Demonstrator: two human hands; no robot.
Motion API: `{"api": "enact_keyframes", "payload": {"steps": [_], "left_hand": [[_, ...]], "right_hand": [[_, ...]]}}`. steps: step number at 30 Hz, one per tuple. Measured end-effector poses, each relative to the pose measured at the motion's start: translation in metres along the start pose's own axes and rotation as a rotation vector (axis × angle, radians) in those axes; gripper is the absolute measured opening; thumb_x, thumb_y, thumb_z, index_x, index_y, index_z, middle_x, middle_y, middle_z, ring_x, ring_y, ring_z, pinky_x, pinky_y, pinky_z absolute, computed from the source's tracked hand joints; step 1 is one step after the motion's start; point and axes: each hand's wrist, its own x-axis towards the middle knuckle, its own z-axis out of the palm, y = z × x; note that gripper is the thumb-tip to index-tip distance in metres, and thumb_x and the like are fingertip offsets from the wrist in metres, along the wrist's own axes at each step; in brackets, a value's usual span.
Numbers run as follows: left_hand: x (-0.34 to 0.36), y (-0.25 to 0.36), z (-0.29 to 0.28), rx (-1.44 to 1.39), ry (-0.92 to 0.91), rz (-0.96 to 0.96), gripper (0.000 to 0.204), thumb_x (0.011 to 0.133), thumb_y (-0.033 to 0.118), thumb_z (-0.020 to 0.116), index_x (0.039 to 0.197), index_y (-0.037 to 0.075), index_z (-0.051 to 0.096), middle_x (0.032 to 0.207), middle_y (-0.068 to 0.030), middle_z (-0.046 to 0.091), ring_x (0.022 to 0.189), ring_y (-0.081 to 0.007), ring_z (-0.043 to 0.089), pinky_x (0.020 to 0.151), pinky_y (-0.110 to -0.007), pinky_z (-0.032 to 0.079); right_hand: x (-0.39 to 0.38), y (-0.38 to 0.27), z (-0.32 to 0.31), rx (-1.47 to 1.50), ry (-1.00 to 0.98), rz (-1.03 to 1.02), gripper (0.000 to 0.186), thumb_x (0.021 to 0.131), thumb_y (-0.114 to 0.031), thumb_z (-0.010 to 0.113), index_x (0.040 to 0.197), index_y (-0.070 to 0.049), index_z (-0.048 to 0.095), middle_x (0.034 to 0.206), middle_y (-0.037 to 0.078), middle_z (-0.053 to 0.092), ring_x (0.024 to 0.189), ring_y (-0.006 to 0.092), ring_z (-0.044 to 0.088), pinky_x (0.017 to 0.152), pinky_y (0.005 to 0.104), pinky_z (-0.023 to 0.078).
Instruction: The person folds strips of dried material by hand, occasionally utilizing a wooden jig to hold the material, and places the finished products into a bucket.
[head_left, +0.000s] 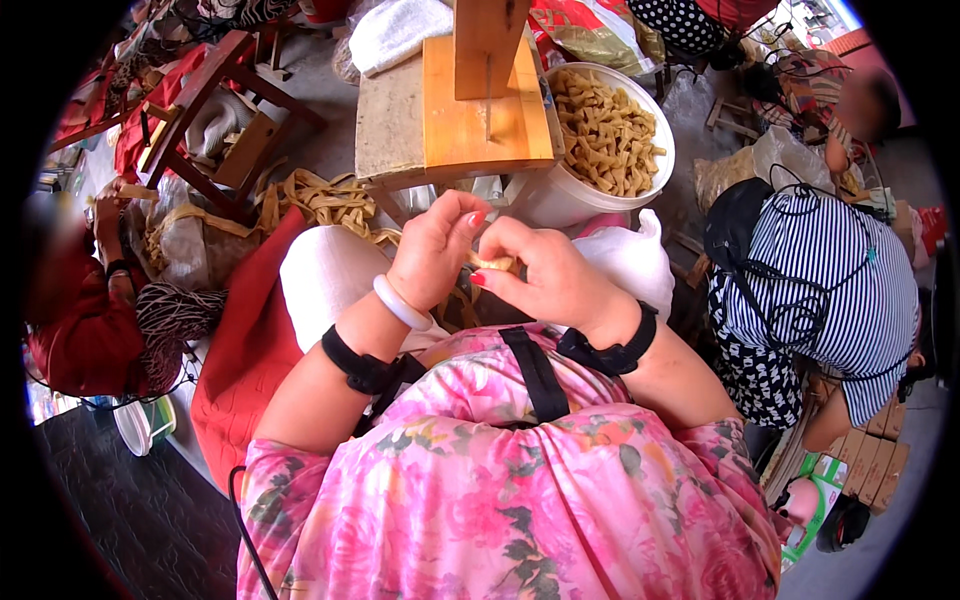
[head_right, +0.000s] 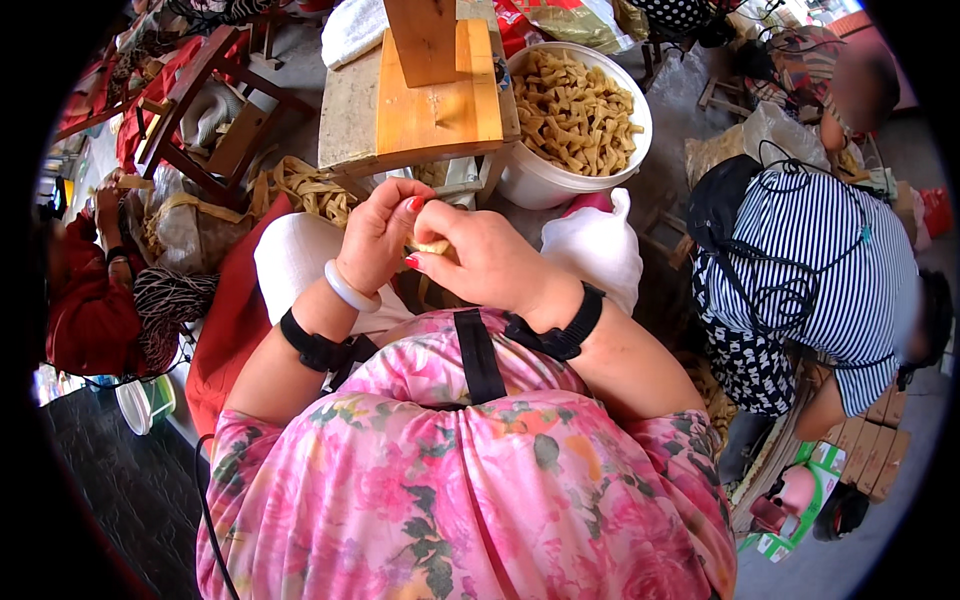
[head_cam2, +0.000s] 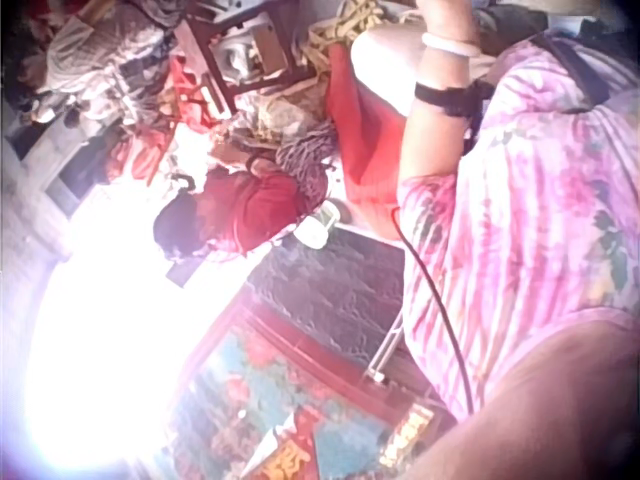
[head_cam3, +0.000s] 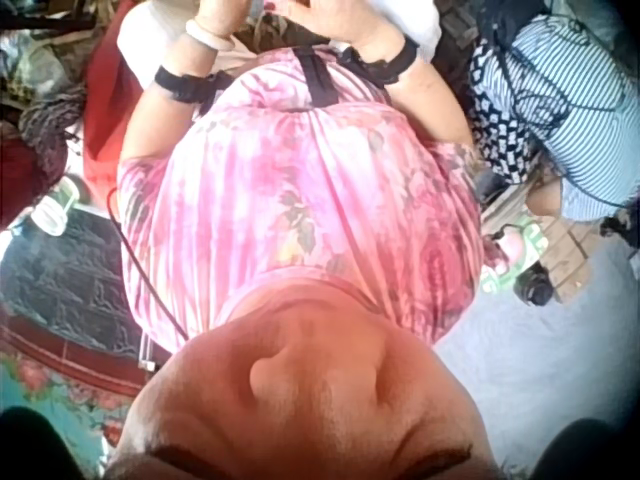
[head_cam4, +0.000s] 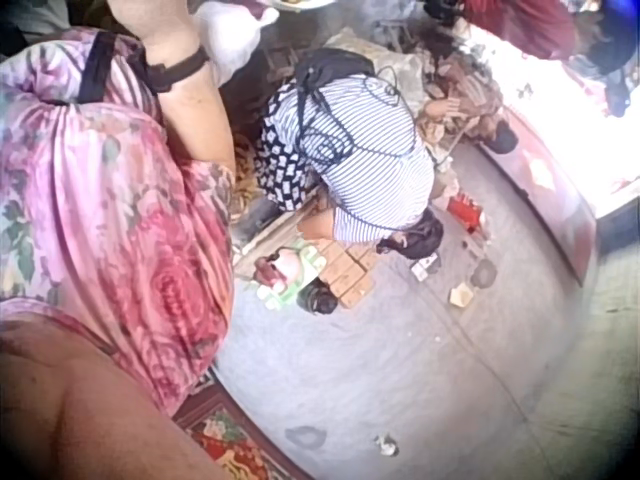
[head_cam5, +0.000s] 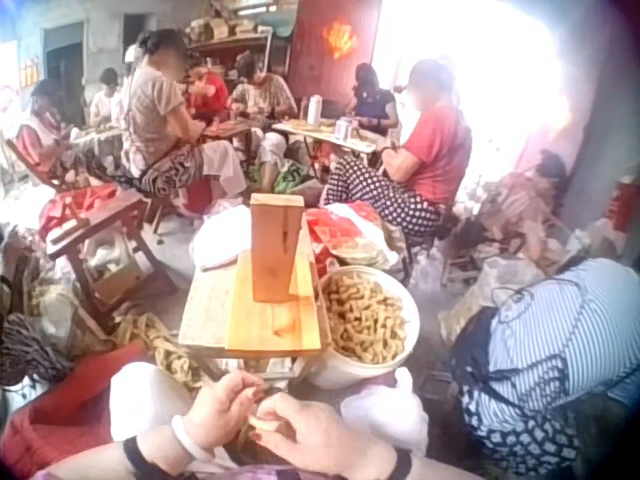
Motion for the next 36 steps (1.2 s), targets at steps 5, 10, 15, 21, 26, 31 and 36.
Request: {"api": "enact_keyframes", "payload": {"steps": [5, 10, 15, 21, 26, 31, 36], "left_hand": [[0.007, -0.008, -0.004, -0.246, 0.075, -0.162, 0.014, 0.098, 0.014, 0.055, 0.104, 0.004, 0.06, 0.082, 0.0052, 0.052, 0.072, -0.0019, 0.045, 0.062, -0.018, 0.037], [0.011, 0.015, -0.035, -0.595, -0.281, -0.515, 0.021, 0.099, 0.024, 0.052, 0.101, 0.005, 0.06, 0.076, 0.0039, 0.055, 0.068, -0.0028, 0.047, 0.058, -0.017, 0.035], [0.031, 0.017, -0.058, -0.309, -0.416, -0.401, 0.018, 0.097, 0.023, 0.054, 0.089, 0.007, 0.061, 0.071, 0.0041, 0.055, 0.062, -0.0044, 0.045, 0.056, -0.018, 0.034], [0.081, 0.022, -0.047, -0.413, -0.112, -0.37, 0.019, 0.094, 0.023, 0.061, 0.083, 0.008, 0.061, 0.066, 0.0065, 0.049, 0.058, -0.0033, 0.04, 0.053, -0.019, 0.03], [0.129, 0.006, -0.047, 0.03, 0.152, -0.209, 0.027, 0.09, 0.026, 0.065, 0.087, -0.001, 0.067, 0.068, -0.0042, 0.062, 0.063, -0.0115, 0.054, 0.059, -0.027, 0.043], [0.096, 0.006, -0.053, 0.104, 0.09, -0.313, 0.026, 0.093, 0.028, 0.063, 0.086, 0.002, 0.063, 0.065, 0.0039, 0.053, 0.058, -0.0052, 0.042, 0.053, -0.022, 0.033], [0.058, 0.026, -0.045, -0.516, -0.296, -0.478, 0.018, 0.094, 0.022, 0.058, 0.084, 0.008, 0.06, 0.064, 0.0048, 0.048, 0.055, -0.0041, 0.039, 0.05, -0.019, 0.028]], "right_hand": [[-0.003, -0.004, 0.002, -0.218, 0.027, -0.041, 0.016, 0.079, -0.004, 0.064, 0.085, -0.003, 0.049, 0.072, 0.015, 0.059, 0.069, 0.0356, 0.061, 0.06, 0.0401, 0.048], [0.0, -0.003, -0.01, -0.195, 0.235, -0.015, 0.018, 0.074, 0.002, 0.063, 0.089, -0.004, 0.054, 0.076, 0.015, 0.06, 0.07, 0.0362, 0.061, 0.062, 0.0411, 0.049], [0.016, 0.007, -0.031, -0.358, 0.269, -0.15, 0.014, 0.075, 0.002, 0.063, 0.087, -0.003, 0.056, 0.08, 0.014, 0.059, 0.072, 0.0342, 0.06, 0.062, 0.0384, 0.049], [0.065, 0.023, -0.057, -0.356, 0.375, -0.109, 0.011, 0.078, 0.001, 0.06, 0.087, -0.004, 0.057, 0.081, 0.012, 0.059, 0.071, 0.0289, 0.06, 0.063, 0.0344, 0.049], [0.106, 0.049, -0.061, -0.433, 0.432, -0.154, 0.008, 0.082, -0.006, 0.059, 0.088, -0.005, 0.056, 0.083, 0.013, 0.061, 0.076, 0.0327, 0.061, 0.065, 0.0398, 0.05], [0.069, 0.075, -0.084, -0.702, 0.472, -0.091, 0.013, 0.082, -0.008, 0.059, 0.095, -0.007, 0.059, 0.09, 0.012, 0.062, 0.085, 0.0338, 0.06, 0.074, 0.0435, 0.049], [0.029, -0.007, -0.054, -0.724, 0.257, -0.373, 0.039, 0.078, -0.01, 0.064, 0.116, -0.008, 0.057, 0.114, 0.013, 0.059, 0.108, 0.031, 0.055, 0.09, 0.0436, 0.043]]}}
